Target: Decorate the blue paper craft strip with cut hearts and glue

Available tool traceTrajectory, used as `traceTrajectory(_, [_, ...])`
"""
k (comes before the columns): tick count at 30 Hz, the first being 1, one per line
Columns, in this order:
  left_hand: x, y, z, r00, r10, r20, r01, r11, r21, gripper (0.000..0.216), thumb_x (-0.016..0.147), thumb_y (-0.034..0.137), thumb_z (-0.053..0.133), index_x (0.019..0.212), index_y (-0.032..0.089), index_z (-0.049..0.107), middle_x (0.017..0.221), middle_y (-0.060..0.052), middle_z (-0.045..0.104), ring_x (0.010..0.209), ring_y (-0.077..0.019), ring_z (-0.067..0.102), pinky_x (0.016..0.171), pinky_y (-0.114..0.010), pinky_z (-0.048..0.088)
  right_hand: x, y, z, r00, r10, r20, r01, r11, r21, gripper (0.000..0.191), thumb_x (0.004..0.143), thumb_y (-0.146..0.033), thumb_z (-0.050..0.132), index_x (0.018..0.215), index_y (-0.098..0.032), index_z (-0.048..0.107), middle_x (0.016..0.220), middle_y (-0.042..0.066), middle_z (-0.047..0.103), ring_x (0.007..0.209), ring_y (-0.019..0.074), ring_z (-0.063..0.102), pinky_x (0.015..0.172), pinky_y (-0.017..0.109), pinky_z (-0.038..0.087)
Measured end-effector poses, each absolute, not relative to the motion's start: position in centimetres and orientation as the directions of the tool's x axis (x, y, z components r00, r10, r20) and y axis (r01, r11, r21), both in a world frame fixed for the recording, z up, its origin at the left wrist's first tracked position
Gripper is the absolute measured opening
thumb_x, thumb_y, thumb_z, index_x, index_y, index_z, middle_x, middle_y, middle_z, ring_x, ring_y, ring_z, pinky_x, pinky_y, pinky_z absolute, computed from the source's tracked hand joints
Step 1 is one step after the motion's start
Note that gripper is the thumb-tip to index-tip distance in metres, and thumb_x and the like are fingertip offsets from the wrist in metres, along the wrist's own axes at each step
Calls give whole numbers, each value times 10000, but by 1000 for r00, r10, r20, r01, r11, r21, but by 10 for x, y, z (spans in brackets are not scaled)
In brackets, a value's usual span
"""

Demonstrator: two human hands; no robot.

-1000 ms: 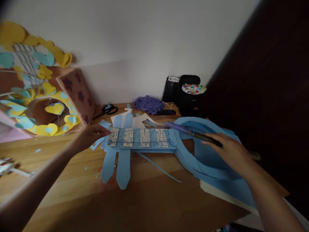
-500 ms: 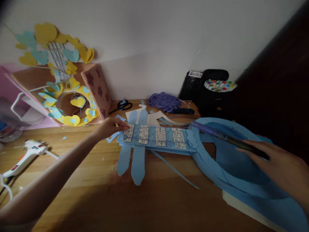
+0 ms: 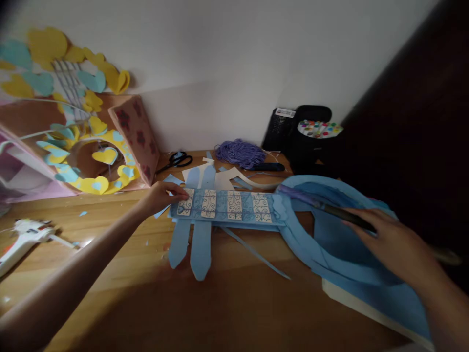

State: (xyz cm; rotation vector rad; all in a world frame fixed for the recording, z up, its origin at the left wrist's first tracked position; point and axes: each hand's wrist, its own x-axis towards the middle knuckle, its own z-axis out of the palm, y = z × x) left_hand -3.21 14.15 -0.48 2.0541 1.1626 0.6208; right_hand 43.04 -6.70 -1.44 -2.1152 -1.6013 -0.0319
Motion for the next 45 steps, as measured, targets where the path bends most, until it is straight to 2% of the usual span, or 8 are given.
traceTrajectory(4, [-35, 145, -6, 498, 864, 74, 546, -379, 748, 165, 749, 340, 650, 789, 205, 737, 812, -34, 738, 725, -171, 618, 642, -263, 435, 420, -69, -9, 296, 935, 195, 933, -240, -268, 348, 869, -380, 514, 1166, -235, 623, 1147, 100, 625, 1044, 288, 613, 844, 343, 489])
traceTrajectory(10, [-36, 152, -4, 493, 870, 29, 630, -380, 677, 208, 712, 374, 640, 813, 215, 729, 808, -28, 735, 715, -168, 622, 655, -262, 453, 425, -81, -31, 260, 912, 317, 948, -178, -265, 356, 874, -438, 457, 1161, -278, 595, 1107, 88, 619, 1035, 299, 598, 836, 420, 511])
traceTrajectory(17, [-30, 153, 2, 353, 930, -103, 680, -179, 711, 260, 592, 387, 728, 742, 181, 674, 643, 9, 661, 618, -141, 567, 581, -245, 422, 422, -89, -41, 272, 893, 360, 943, -172, -285, 316, 876, -448, 484, 1111, -270, 599, 1036, 70, 622, 966, 286, 615, 783, 421, 524])
traceTrajectory(20, [-32, 154, 0, 363, 923, -124, 655, -158, 739, 301, 587, 417, 753, 755, 190, 649, 633, 45, 655, 631, -140, 554, 592, -242, 406, 424, -87, -41, 276, 892, 357, 941, -174, -291, 327, 870, -475, 489, 1092, -266, 608, 1033, 74, 626, 960, 292, 614, 776, 426, 524])
traceTrajectory(30, [-35, 157, -4, 352, 924, -152, 636, -117, 763, 341, 557, 476, 749, 746, 213, 642, 552, 75, 625, 578, -128, 524, 546, -233, 370, 414, -78, -17, 254, 944, 212, 926, -174, -336, 438, 851, -507, 528, 1226, -283, 510, 1231, 77, 577, 1119, 294, 560, 926, 473, 485])
traceTrajectory(36, [-34, 158, -5, 334, 927, -168, 633, -89, 769, 362, 498, 503, 758, 706, 229, 646, 556, 59, 638, 605, -162, 561, 601, -278, 408, 378, -43, 1, 32, 930, 366, 955, 79, -285, 283, 910, -395, 474, 1151, -300, 589, 1121, 75, 599, 1090, 285, 572, 948, 451, 466])
traceTrajectory(39, [-35, 159, -7, 326, 930, -167, 628, -81, 774, 361, 484, 513, 752, 704, 246, 650, 579, 53, 653, 625, -182, 576, 621, -297, 416, 362, -21, 2, -112, 922, 370, 942, 217, -255, 205, 905, -347, 510, 1048, -286, 644, 1096, 57, 603, 1058, 264, 579, 943, 438, 474])
traceTrajectory(45, [-35, 160, -8, 328, 925, -190, 620, -59, 782, 363, 476, 507, 760, 704, 246, 651, 586, 36, 649, 625, -194, 570, 622, -316, 413, 351, 4, -3, -180, 930, 320, 952, 246, -181, 135, 888, -241, 547, 882, -240, 682, 1044, 70, 585, 1006, 247, 563, 906, 432, 489])
